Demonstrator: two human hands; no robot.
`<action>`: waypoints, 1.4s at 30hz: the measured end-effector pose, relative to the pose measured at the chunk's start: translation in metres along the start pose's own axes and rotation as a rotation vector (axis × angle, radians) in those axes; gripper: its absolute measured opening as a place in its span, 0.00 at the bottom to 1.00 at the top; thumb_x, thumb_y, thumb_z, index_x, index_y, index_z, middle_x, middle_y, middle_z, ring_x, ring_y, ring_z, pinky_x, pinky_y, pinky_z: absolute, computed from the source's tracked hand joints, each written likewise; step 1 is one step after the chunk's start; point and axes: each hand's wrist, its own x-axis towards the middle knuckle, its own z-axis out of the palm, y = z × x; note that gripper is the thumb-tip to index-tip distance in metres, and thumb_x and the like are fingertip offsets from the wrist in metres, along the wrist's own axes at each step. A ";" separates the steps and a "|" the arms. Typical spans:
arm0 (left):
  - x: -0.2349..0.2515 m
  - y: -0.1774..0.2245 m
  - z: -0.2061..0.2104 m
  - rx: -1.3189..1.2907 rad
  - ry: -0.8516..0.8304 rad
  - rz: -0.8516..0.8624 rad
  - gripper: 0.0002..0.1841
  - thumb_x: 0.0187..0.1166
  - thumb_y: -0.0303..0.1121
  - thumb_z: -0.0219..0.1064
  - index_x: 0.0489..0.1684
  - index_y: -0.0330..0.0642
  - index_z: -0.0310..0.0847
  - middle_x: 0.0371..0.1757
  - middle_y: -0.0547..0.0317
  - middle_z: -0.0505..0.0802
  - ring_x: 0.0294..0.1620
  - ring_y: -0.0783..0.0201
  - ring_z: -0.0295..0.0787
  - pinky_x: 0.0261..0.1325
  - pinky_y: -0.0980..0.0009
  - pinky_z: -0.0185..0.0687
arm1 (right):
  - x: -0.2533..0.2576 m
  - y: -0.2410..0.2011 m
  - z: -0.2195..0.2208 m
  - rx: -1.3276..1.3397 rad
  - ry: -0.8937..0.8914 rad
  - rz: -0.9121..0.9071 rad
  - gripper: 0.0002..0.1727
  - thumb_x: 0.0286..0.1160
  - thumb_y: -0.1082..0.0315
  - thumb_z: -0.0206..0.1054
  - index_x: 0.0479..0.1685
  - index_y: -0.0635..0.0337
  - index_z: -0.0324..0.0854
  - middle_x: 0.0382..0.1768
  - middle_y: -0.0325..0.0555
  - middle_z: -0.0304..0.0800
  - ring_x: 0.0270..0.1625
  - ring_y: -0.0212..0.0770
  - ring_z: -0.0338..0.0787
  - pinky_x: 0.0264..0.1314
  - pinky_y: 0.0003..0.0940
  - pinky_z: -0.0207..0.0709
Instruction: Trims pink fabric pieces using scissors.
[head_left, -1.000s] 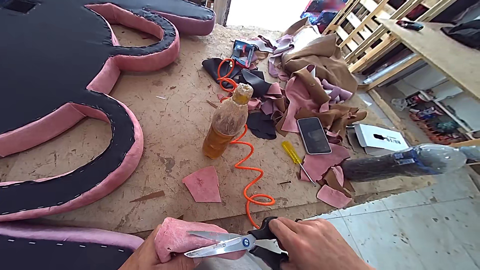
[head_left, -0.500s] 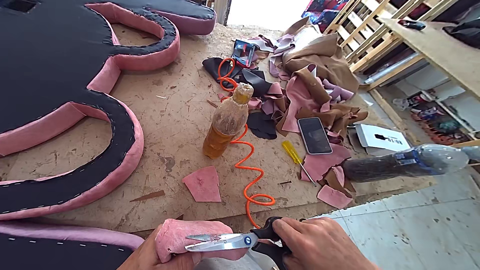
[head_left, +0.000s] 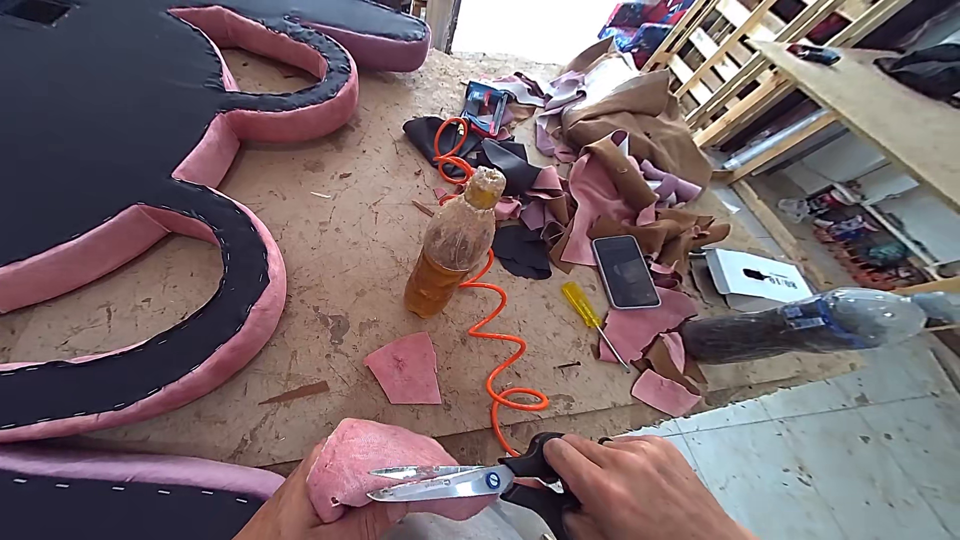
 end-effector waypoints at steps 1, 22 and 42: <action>0.000 0.000 0.000 0.000 0.000 -0.001 0.12 0.80 0.30 0.73 0.59 0.47 0.86 0.53 0.65 0.96 0.55 0.71 0.93 0.64 0.68 0.90 | 0.000 0.000 0.000 0.002 0.002 0.000 0.13 0.62 0.55 0.65 0.19 0.52 0.73 0.10 0.37 0.68 0.08 0.38 0.69 0.08 0.33 0.53; -0.003 0.004 -0.003 0.053 -0.021 0.013 0.12 0.81 0.30 0.71 0.59 0.47 0.86 0.54 0.67 0.95 0.56 0.76 0.91 0.64 0.71 0.88 | 0.003 -0.003 -0.013 -0.025 -0.032 0.024 0.16 0.53 0.52 0.72 0.21 0.54 0.75 0.13 0.41 0.72 0.09 0.40 0.73 0.08 0.35 0.57; 0.007 0.044 0.012 0.024 0.073 -0.123 0.11 0.76 0.23 0.72 0.53 0.44 0.90 0.53 0.76 0.96 0.58 0.81 0.90 0.67 0.78 0.85 | 0.003 -0.003 -0.012 -0.037 0.030 0.004 0.14 0.60 0.55 0.66 0.20 0.54 0.73 0.12 0.40 0.70 0.09 0.39 0.70 0.08 0.34 0.54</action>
